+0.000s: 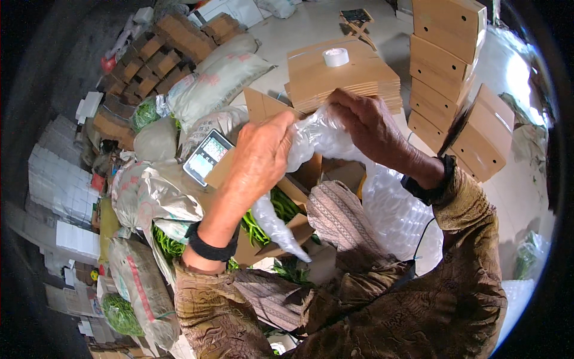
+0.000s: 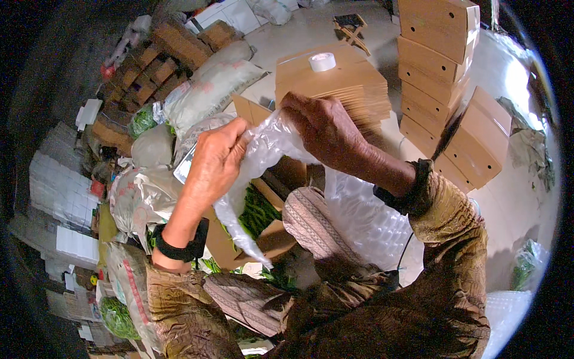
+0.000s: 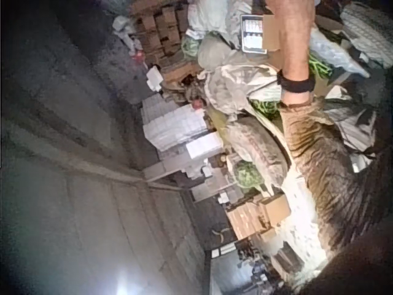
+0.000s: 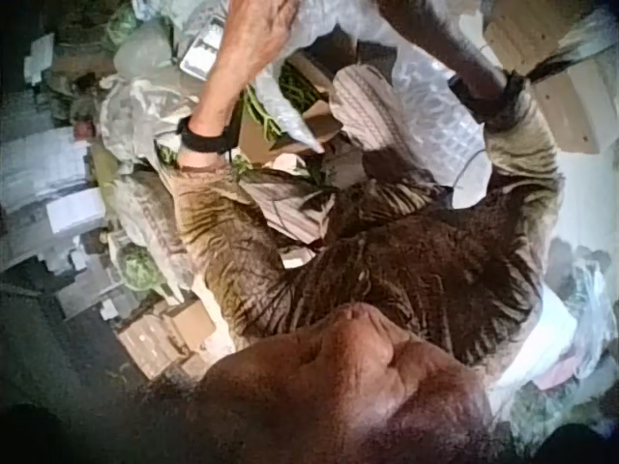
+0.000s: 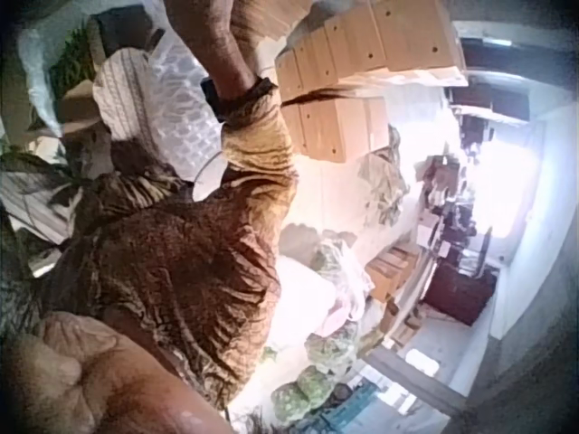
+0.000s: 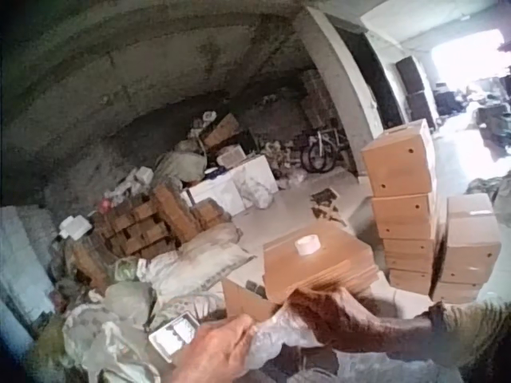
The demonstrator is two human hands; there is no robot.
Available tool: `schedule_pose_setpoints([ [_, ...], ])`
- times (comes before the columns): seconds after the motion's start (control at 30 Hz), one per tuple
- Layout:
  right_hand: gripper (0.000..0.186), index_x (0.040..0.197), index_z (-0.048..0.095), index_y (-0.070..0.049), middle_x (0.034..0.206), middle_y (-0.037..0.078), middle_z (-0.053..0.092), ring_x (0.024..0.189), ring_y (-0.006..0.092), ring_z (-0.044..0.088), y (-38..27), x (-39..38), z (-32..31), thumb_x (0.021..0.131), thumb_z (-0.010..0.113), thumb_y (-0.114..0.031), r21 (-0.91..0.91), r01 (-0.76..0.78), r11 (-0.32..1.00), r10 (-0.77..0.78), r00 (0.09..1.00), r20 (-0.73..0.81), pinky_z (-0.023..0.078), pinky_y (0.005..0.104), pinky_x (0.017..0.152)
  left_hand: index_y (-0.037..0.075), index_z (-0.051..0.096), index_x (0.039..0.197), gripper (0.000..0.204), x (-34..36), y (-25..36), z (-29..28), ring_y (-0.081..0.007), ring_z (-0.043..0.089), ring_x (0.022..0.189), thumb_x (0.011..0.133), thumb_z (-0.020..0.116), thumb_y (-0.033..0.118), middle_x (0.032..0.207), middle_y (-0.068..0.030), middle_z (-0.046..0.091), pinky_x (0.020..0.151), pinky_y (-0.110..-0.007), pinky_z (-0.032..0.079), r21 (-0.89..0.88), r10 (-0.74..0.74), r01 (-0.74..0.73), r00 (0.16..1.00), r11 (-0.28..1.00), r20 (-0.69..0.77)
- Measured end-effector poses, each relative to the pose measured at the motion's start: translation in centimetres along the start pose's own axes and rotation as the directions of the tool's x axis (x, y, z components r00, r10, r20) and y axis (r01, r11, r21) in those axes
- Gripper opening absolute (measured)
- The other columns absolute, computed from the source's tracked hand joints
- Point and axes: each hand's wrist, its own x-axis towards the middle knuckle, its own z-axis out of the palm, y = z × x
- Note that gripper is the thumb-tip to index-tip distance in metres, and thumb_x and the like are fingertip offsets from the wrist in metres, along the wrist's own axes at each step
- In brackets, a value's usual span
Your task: Packing green peppers into cardboard boxes using bubble wrap and a scale.
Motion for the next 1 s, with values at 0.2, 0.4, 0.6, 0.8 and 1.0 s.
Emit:
schedule_pose_setpoints([
  [0.2, 0.016, 0.103, 0.060, -0.004, 0.089, 0.012, 0.065, 0.075, 0.0333, 0.065, 2.6, -3.3, 1.0, 0.087, 0.056, -0.004, -0.080, -0.038, 0.996, 0.052, 0.982, 0.182, 0.051, 0.0414, 0.068, 0.003, 0.059, 0.099, 0.014, -1.3, -6.8, 5.3, -0.0385, 0.061, 0.071, 0.094, 0.054, 0.015, 0.077, -0.0205, 0.061, 0.065, -0.038, 0.048, -0.084, 0.004, -0.015, 0.992, 0.996, -0.126],
  [0.4, 0.008, 0.092, 0.059, 0.000, 0.079, 0.023, 0.059, 0.070, 0.0413, 0.056, 9.6, -13.3, -5.5, 0.086, 0.053, 0.000, -0.362, -0.188, 0.913, 0.237, 0.967, 0.097, 0.044, 0.0416, 0.062, -0.004, 0.063, 0.096, 0.021, -10.0, -16.9, -2.9, -0.0195, 0.061, 0.077, 0.095, 0.055, 0.015, 0.080, -0.0113, 0.066, 0.075, -0.034, 0.048, 0.059, -0.445, 0.577, 0.687, 0.814, -0.574],
  [0.6, 0.020, 0.097, 0.068, -0.002, 0.093, 0.015, 0.068, 0.086, 0.0335, 0.063, 23.5, -31.8, -12.5, 0.081, 0.056, -0.001, -0.886, 0.153, 0.438, 0.650, 0.627, 0.430, 0.050, 0.0388, 0.078, -0.002, 0.059, 0.089, 0.019, -15.4, -19.0, -7.6, -0.0134, 0.048, 0.070, 0.095, 0.056, 0.016, 0.070, -0.0102, 0.053, 0.069, -0.032, 0.044, -0.044, -0.496, 0.556, 0.698, 0.830, -0.517],
  [0.8, 0.053, 0.121, 0.058, 0.001, 0.110, 0.011, 0.066, 0.090, 0.0208, 0.066, 5.9, -8.1, 5.1, 0.099, 0.046, -0.045, 0.410, -0.728, 0.549, 0.448, 0.671, 0.591, 0.053, 0.0289, 0.070, -0.001, 0.061, 0.091, 0.005, -11.0, -10.6, -7.4, -0.0179, 0.059, 0.065, 0.087, 0.059, 0.003, 0.071, -0.0117, 0.058, 0.054, -0.030, 0.047, 0.338, -0.041, 0.388, 0.706, 0.857, -0.707],
  [1.0, 0.048, 0.129, 0.053, -0.001, 0.123, 0.015, 0.059, 0.109, 0.0199, 0.059, 0.4, -0.2, 22.2, 0.096, 0.055, -0.036, 0.870, -0.275, 0.410, -0.084, 0.938, 0.336, 0.044, 0.0344, 0.099, 0.006, 0.063, 0.096, 0.021, -13.9, -5.9, -0.6, -0.0230, 0.061, 0.068, 0.075, 0.066, 0.004, 0.074, -0.0059, 0.054, 0.057, -0.033, 0.054, 0.505, 0.235, -0.086, 0.943, 0.859, -0.237],
])
